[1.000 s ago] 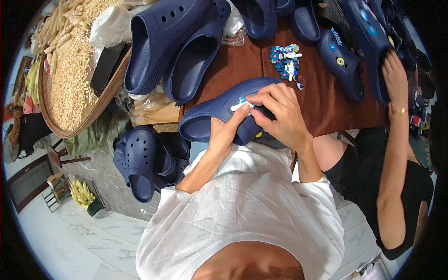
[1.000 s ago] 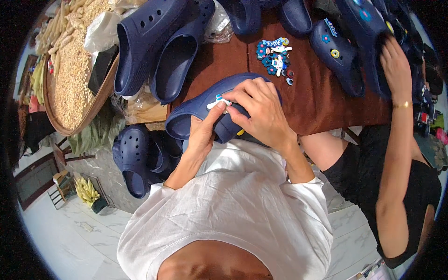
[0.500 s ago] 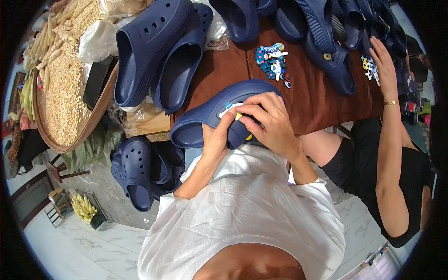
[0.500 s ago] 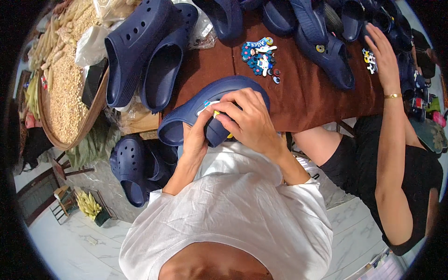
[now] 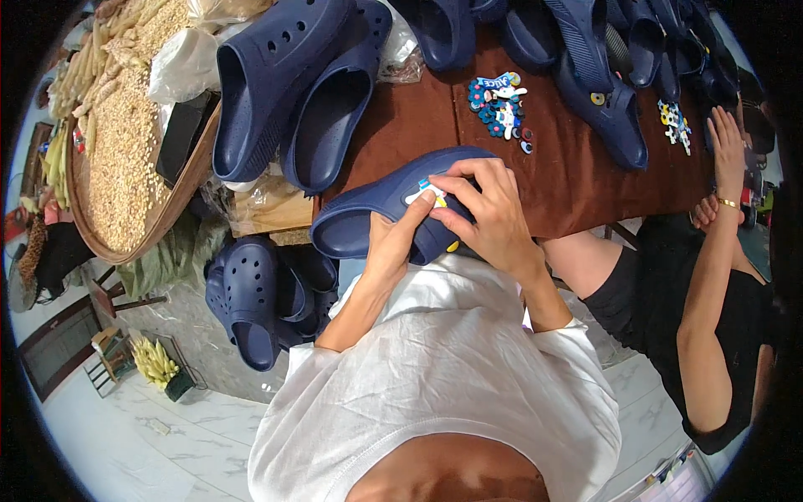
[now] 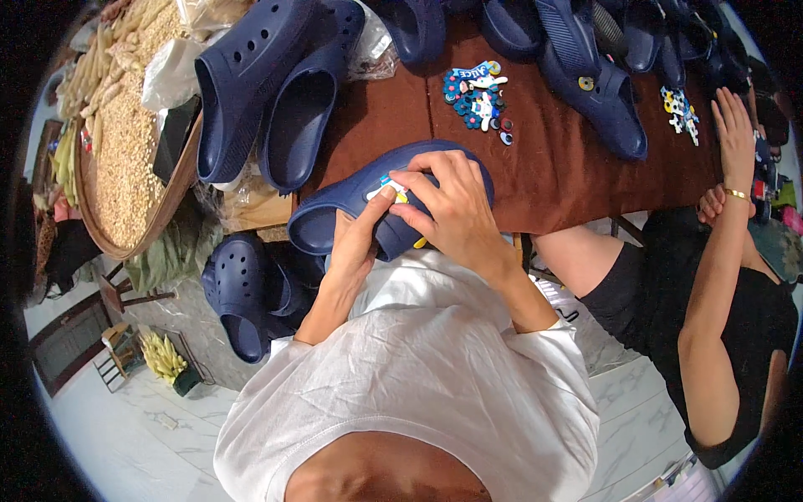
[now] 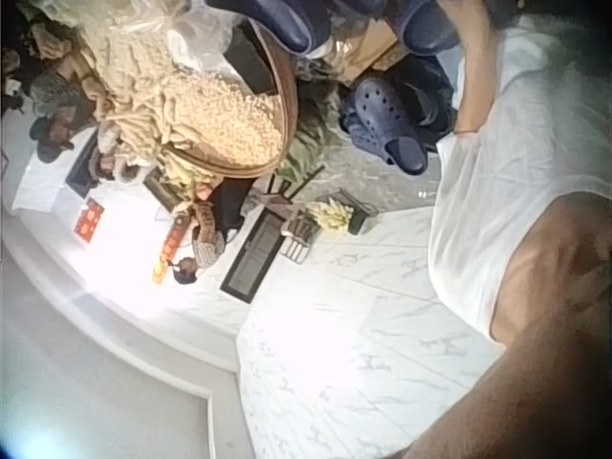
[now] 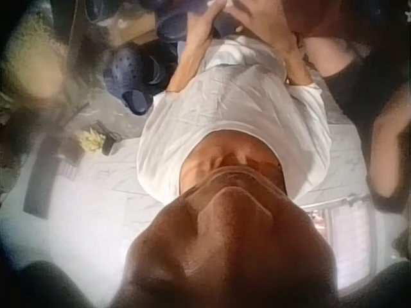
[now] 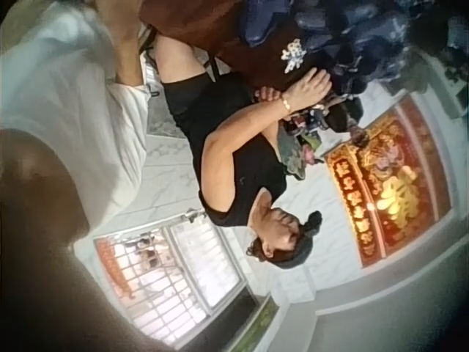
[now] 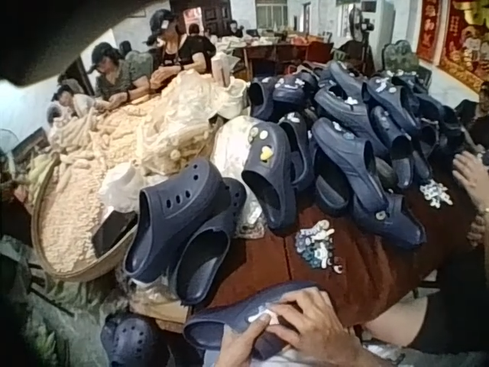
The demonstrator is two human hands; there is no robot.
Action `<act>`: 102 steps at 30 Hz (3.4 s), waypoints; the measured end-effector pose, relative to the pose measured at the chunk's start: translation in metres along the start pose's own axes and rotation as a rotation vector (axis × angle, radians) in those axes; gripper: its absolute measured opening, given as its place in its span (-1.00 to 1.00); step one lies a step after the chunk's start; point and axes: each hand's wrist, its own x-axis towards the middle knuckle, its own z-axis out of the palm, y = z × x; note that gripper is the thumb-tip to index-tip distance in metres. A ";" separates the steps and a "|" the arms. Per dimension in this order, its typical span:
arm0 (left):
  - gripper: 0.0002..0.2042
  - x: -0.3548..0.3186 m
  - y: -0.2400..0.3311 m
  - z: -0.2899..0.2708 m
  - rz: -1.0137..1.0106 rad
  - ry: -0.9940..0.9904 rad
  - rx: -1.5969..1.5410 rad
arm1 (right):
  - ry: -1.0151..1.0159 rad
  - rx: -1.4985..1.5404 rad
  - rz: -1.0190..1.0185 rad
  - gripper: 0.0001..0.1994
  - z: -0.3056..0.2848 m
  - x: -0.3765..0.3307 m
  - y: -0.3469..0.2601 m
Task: Attaching decorative charms into the holes of blue plastic clogs.
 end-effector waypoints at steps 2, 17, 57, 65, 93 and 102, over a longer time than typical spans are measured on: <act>-0.69 -0.002 0.003 -0.003 -0.094 0.011 -0.070 | -0.006 0.019 -0.005 -0.63 -0.001 0.001 0.001; -0.68 0.004 0.001 -0.010 -0.190 -0.030 -0.135 | 0.002 0.064 -0.018 -0.71 0.003 -0.003 0.006; -0.25 0.010 -0.009 -0.015 -0.271 -0.349 -0.497 | 0.058 0.311 0.262 -0.73 -0.007 0.000 0.029; -0.29 0.004 -0.017 -0.021 -0.228 -0.392 -0.505 | -0.104 0.533 0.414 -0.56 -0.014 0.001 0.027; -0.54 0.001 0.023 -0.018 -0.346 -0.132 -0.331 | 0.263 0.302 0.400 -0.74 -0.001 -0.034 0.048; -0.40 0.009 0.040 0.006 -0.166 -0.299 -0.793 | 0.533 0.682 0.531 -0.82 0.019 -0.057 0.026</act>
